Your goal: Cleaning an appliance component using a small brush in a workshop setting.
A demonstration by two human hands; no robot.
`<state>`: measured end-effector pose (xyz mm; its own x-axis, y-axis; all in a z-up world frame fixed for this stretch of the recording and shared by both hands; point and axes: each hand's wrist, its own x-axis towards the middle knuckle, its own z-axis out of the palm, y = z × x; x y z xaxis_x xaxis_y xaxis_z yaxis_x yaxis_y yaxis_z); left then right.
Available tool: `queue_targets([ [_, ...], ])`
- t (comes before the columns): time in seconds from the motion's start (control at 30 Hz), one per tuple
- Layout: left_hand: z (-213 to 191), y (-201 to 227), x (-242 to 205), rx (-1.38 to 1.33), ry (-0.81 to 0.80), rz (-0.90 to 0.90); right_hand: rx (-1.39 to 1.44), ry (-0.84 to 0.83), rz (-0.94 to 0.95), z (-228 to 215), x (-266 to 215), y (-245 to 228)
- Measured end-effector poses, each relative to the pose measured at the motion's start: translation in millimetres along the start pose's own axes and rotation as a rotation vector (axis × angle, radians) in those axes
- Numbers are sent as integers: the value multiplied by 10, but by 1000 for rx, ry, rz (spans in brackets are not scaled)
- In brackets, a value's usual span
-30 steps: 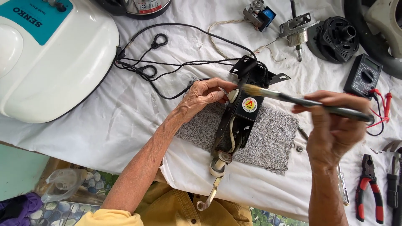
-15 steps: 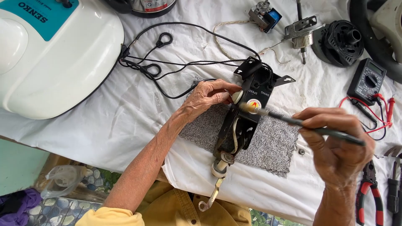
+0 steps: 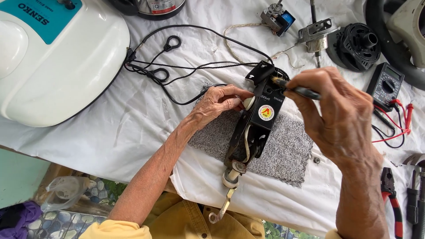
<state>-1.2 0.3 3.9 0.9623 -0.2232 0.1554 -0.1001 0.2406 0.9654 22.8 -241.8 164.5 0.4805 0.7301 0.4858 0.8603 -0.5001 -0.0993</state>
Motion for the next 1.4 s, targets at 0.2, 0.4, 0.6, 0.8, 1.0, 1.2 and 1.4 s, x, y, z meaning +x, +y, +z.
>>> queue_targets([
  [0.2, 3, -33, -6, -9, -7, 13, 318, 291, -7, 27, -76, 127],
  [0.4, -3, -36, -6, -8, -12, 41, 243, 166, 84, 19, -445, 137],
  [0.6, -13, -66, 12, -23, -16, 15, 602, 263, 233, -15, -395, -130],
  [0.8, -9, -17, -3, -17, -24, 34, 447, 303, 179, -89, -369, -182],
  [1.0, -7, -17, 0, 7, -17, 35, 541, 284, 274, -119, -567, -158],
  [1.2, -14, -26, -1, 4, -16, 13, 482, 290, 87, 129, -836, -105],
  [1.4, -2, -32, -1, -8, -13, 10, 459, 354, 222, -48, -743, -571],
])
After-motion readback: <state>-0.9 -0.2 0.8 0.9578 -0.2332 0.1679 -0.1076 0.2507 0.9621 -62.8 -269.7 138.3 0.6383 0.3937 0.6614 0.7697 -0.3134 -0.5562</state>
